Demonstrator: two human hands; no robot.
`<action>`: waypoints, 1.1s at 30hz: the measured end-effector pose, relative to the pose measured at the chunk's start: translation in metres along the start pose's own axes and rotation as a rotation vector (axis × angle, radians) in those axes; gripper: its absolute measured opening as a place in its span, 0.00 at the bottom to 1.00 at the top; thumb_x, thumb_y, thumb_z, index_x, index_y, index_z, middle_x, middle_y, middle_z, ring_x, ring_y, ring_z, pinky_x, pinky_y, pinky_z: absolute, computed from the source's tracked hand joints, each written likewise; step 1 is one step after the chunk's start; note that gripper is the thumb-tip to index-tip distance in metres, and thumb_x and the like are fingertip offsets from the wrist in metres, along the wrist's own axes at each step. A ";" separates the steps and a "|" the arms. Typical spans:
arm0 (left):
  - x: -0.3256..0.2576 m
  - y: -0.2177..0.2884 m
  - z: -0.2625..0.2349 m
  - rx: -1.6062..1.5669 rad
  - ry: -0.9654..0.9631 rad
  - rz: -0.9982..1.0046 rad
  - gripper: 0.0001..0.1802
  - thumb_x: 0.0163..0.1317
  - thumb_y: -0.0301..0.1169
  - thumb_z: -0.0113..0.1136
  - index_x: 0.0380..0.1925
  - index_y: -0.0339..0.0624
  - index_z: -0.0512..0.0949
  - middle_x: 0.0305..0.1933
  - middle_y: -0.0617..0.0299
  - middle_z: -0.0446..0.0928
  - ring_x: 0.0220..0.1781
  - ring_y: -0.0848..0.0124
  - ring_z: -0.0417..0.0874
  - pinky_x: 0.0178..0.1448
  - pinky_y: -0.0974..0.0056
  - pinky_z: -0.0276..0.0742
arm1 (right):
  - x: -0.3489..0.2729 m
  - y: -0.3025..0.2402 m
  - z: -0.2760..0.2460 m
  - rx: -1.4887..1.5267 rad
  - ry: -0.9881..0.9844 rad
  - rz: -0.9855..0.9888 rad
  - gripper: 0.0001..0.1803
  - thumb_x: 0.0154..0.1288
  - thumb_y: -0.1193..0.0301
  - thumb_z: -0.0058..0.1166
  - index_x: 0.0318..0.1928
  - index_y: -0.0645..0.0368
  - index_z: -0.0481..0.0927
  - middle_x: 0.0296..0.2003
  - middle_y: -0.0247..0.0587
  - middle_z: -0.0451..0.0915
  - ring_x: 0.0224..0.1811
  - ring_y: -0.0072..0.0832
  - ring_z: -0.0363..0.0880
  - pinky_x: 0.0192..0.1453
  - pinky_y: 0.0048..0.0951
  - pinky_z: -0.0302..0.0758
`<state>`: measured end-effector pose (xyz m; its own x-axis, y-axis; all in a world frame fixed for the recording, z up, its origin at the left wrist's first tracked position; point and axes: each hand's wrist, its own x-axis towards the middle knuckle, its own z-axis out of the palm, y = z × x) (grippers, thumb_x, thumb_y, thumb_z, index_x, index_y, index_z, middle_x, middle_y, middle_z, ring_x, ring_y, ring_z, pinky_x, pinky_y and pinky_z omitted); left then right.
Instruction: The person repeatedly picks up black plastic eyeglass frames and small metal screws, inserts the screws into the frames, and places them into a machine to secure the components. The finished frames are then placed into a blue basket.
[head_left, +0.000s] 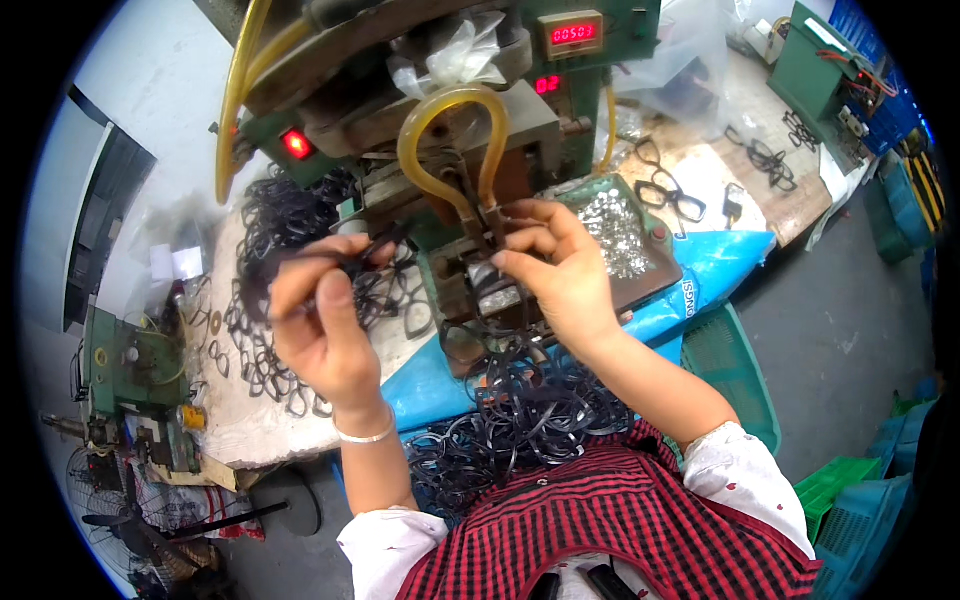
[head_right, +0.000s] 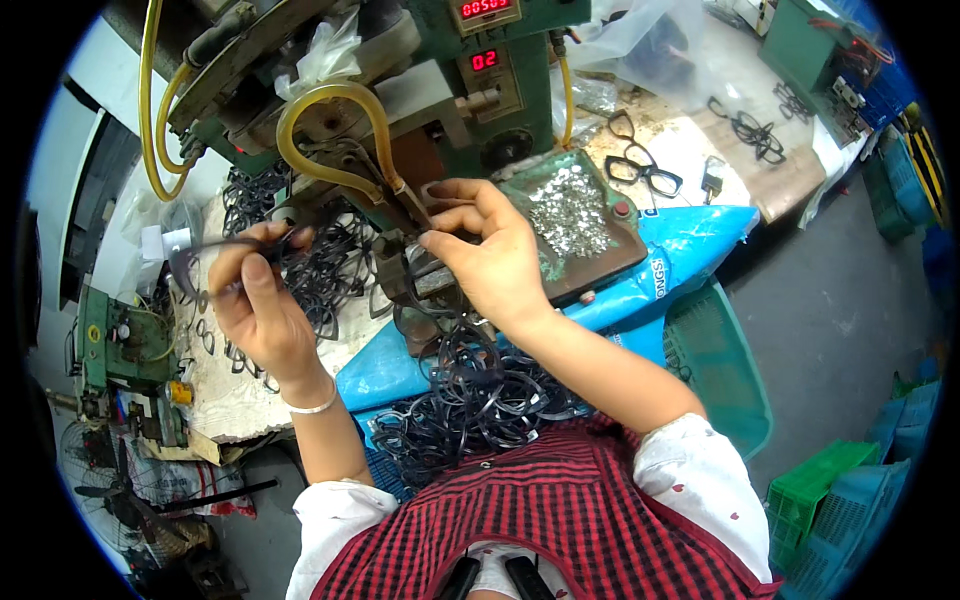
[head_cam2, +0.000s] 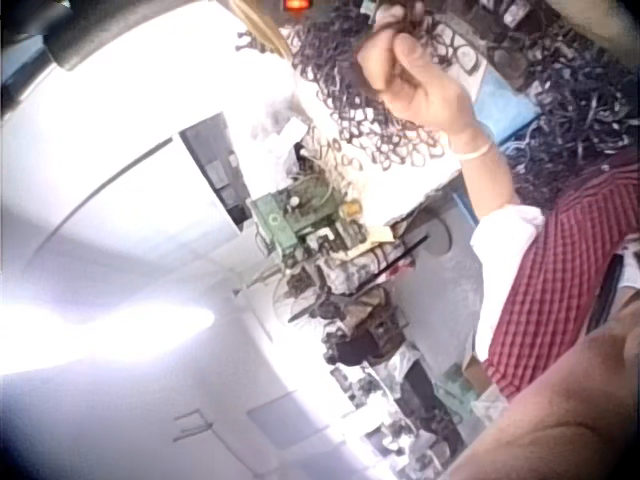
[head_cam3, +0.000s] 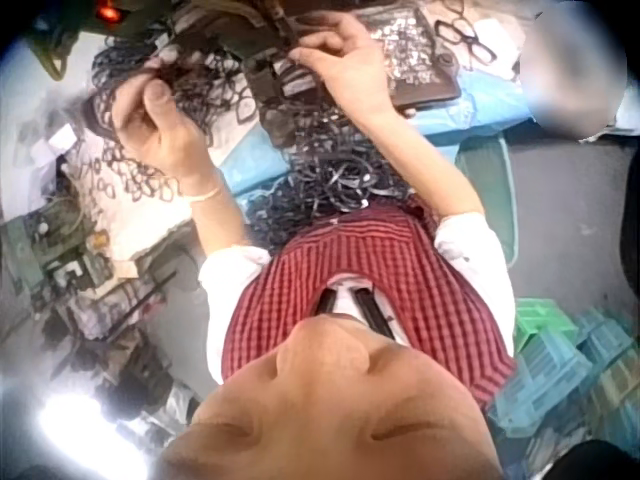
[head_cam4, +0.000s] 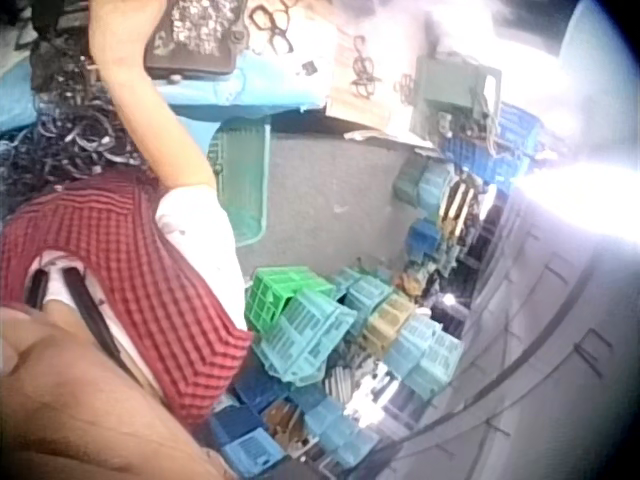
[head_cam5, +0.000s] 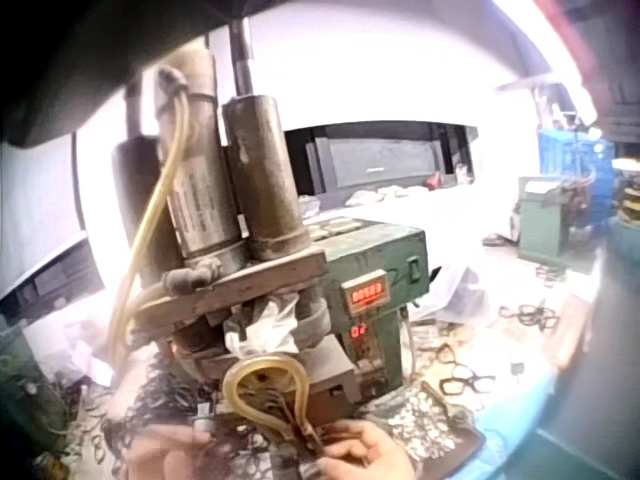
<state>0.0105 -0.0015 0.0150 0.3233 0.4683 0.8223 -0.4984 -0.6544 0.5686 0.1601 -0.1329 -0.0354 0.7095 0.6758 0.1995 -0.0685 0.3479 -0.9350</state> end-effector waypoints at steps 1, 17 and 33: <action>0.001 -0.002 0.003 -0.002 0.061 -0.072 0.06 0.78 0.24 0.45 0.46 0.33 0.71 0.52 0.45 0.78 0.51 0.57 0.83 0.52 0.51 0.88 | -0.001 -0.002 0.003 0.060 0.019 0.030 0.27 0.62 0.81 0.60 0.62 0.67 0.71 0.47 0.40 0.85 0.48 0.20 0.81 0.60 0.25 0.73; -0.054 -0.010 0.019 0.342 -0.624 0.223 0.17 0.49 0.26 0.76 0.42 0.48 0.88 0.49 0.63 0.87 0.34 0.65 0.81 0.55 0.52 0.81 | -0.017 0.034 -0.149 -0.642 0.294 -0.108 0.16 0.62 0.78 0.60 0.52 0.63 0.82 0.46 0.43 0.86 0.48 0.32 0.83 0.56 0.30 0.77; -0.076 0.063 -0.085 1.069 0.212 0.263 0.15 0.65 0.19 0.60 0.52 0.31 0.76 0.58 0.41 0.79 0.62 0.48 0.81 0.67 0.49 0.79 | 0.008 0.053 -0.113 -1.244 0.302 -0.516 0.04 0.57 0.74 0.62 0.34 0.58 0.82 0.35 0.44 0.82 0.43 0.46 0.79 0.48 0.45 0.75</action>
<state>-0.1137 -0.0282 -0.0131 0.1153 0.2655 0.9572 0.4487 -0.8736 0.1883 0.2412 -0.1820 -0.1164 0.5966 0.4278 0.6791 0.7988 -0.3987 -0.4506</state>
